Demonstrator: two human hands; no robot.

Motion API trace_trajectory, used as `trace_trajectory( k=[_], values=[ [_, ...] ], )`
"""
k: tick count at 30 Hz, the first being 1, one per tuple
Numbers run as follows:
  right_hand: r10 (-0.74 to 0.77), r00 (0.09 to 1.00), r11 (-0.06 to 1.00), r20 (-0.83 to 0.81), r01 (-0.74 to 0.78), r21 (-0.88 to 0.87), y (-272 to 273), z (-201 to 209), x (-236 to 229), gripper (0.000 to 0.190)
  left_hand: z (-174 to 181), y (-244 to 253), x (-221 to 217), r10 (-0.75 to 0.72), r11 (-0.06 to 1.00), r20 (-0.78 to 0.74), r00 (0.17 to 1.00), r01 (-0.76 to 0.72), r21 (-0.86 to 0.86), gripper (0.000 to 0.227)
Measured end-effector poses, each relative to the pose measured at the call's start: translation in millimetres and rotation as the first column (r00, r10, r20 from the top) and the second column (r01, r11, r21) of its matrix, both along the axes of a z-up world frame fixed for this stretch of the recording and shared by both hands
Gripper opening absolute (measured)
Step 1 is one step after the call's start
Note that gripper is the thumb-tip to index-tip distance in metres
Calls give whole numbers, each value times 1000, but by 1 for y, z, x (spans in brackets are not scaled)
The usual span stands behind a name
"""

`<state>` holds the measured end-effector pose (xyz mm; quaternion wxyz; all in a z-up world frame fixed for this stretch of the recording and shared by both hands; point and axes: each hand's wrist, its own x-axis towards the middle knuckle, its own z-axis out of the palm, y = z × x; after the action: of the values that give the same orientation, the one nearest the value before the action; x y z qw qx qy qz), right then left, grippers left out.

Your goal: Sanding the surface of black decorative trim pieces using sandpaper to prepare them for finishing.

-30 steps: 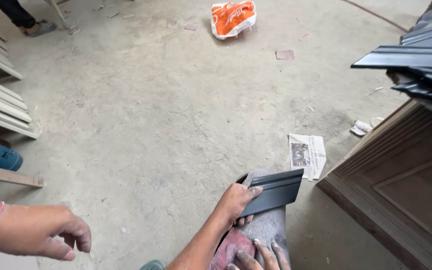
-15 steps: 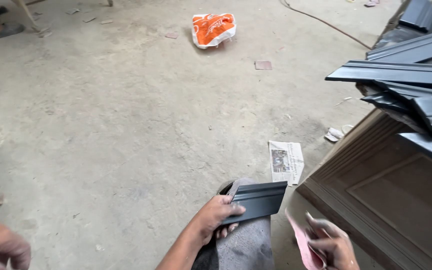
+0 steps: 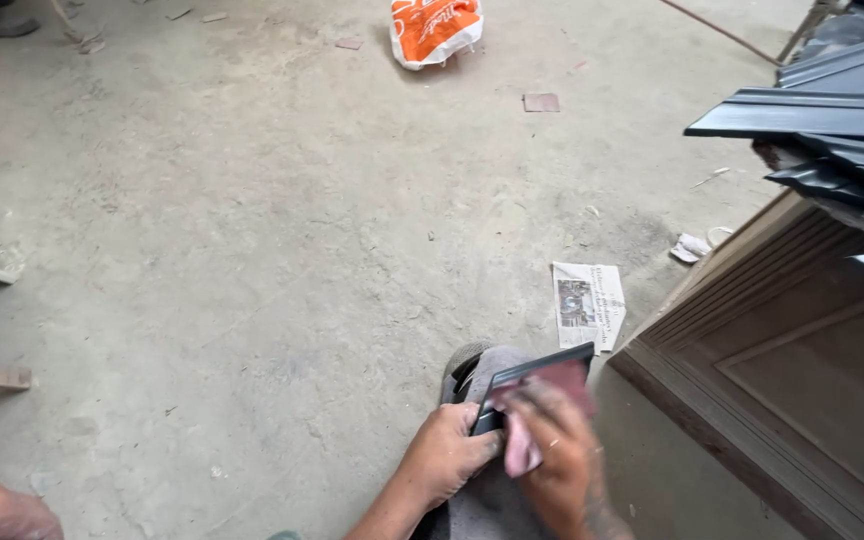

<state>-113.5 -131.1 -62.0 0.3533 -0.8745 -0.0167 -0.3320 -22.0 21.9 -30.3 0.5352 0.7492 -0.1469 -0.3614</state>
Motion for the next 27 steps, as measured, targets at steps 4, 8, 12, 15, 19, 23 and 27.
trace_trajectory(
  k=[4,8,12,15,19,23,27],
  values=[
    [-142,990,989,20,141,35,-43,-20,4,29,18,-7,-4,10,998,-160,987,0,66,19],
    [62,996,988,65,-70,134,15,28,-3,42,1,-11,-6,-99,981,68,993,86,173,32],
    [86,993,988,86,-96,120,9,25,-4,22,4,-6,-8,-105,989,131,986,89,122,31],
    [-78,994,989,82,66,132,-32,-7,-1,23,16,-12,-7,-16,1000,-117,993,17,4,19],
    [-148,988,983,30,144,117,-4,6,-6,26,18,-13,-11,-69,964,-10,998,69,257,34],
    [94,993,986,70,-103,134,26,38,-5,26,4,-7,-7,-91,983,121,989,69,172,34],
    [-74,997,992,38,70,103,-26,-19,1,25,10,-9,-6,-74,975,12,997,70,211,22]
  ],
)
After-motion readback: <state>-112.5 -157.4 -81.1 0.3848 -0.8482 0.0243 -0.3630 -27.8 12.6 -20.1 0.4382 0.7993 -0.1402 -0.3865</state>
